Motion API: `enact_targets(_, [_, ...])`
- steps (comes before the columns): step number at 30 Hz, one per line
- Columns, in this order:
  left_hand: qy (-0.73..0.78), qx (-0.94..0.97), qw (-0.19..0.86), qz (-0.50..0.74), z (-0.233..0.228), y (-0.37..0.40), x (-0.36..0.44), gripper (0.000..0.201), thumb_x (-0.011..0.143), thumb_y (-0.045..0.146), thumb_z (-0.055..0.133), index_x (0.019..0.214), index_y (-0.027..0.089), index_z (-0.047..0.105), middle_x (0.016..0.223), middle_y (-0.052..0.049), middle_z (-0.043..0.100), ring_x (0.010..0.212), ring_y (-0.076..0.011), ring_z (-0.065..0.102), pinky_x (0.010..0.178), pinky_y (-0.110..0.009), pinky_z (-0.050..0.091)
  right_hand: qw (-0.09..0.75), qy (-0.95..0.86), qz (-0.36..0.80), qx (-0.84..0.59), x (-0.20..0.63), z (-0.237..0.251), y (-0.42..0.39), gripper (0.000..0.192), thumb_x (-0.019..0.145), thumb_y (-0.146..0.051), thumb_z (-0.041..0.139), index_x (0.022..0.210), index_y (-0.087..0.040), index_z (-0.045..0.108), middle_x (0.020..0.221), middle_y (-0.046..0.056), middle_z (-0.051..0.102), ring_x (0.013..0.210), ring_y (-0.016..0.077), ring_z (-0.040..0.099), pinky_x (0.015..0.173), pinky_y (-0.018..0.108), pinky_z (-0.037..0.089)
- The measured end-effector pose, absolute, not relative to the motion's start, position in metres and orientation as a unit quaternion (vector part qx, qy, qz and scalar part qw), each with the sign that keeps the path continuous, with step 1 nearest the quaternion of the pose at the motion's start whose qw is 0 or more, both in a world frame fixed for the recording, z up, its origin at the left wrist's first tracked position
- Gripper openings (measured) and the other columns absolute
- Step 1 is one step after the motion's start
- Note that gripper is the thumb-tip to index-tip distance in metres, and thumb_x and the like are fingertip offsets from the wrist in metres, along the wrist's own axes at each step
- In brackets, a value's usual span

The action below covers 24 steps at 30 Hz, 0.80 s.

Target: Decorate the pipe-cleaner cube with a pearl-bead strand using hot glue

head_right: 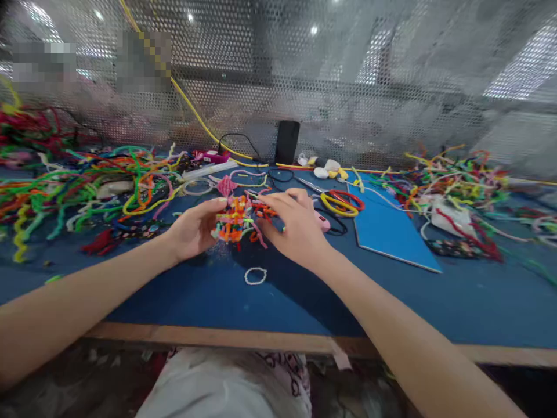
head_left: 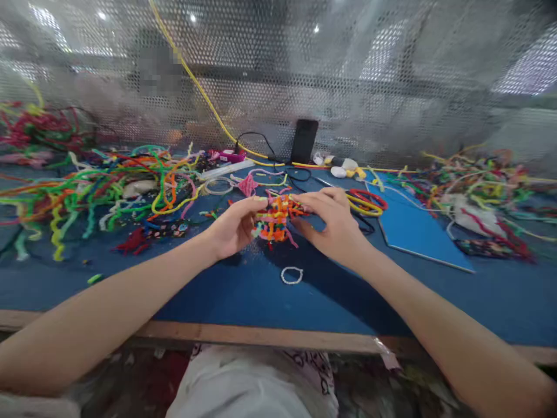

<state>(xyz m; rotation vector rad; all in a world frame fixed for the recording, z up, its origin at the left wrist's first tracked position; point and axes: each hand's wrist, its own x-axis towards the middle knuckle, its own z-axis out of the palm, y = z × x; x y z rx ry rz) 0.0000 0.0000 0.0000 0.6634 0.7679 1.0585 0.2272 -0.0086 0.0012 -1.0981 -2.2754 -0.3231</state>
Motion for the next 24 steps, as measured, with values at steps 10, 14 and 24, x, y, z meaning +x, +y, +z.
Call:
enact_targets(10, [0.332,0.269,0.744,0.513,0.002,0.000,-0.002,0.007,0.080,0.018,0.075,0.084,0.014,0.071,0.067,0.001,0.071,0.049,-0.0085,0.062,0.040,-0.018,0.046,0.332,-0.797,-0.143,-0.483,0.251,0.004,0.006,0.019,0.092,-0.035,0.069,0.079,-0.028,0.080,0.089,0.004,0.078,0.097,0.0294,0.056,0.088,0.048,0.039])
enact_targets(14, [0.348,0.266,0.737,0.515,0.001,0.002,-0.001,0.010,0.080,0.019,0.077,0.088,0.013,0.073,0.071,0.000,0.073,0.054,-0.0091,0.065,0.040,-0.016,0.046,0.414,-0.778,-0.084,-0.466,0.254,0.018,0.007,0.015,0.085,-0.031,0.078,0.070,-0.027,0.079,0.079,0.003,0.078,0.087,0.0261,0.065,0.086,0.046,0.048])
enact_targets(24, [0.341,0.264,0.735,0.523,-0.003,0.004,0.000,0.011,0.078,0.016,0.078,0.087,0.015,0.072,0.080,-0.001,0.076,0.059,-0.0101,0.068,0.045,-0.018,0.052,0.577,-0.596,0.408,-0.381,0.239,0.030,-0.007,0.029,0.078,-0.052,0.081,0.085,-0.026,0.070,0.102,0.003,0.080,0.079,0.0201,0.075,0.079,0.041,0.064])
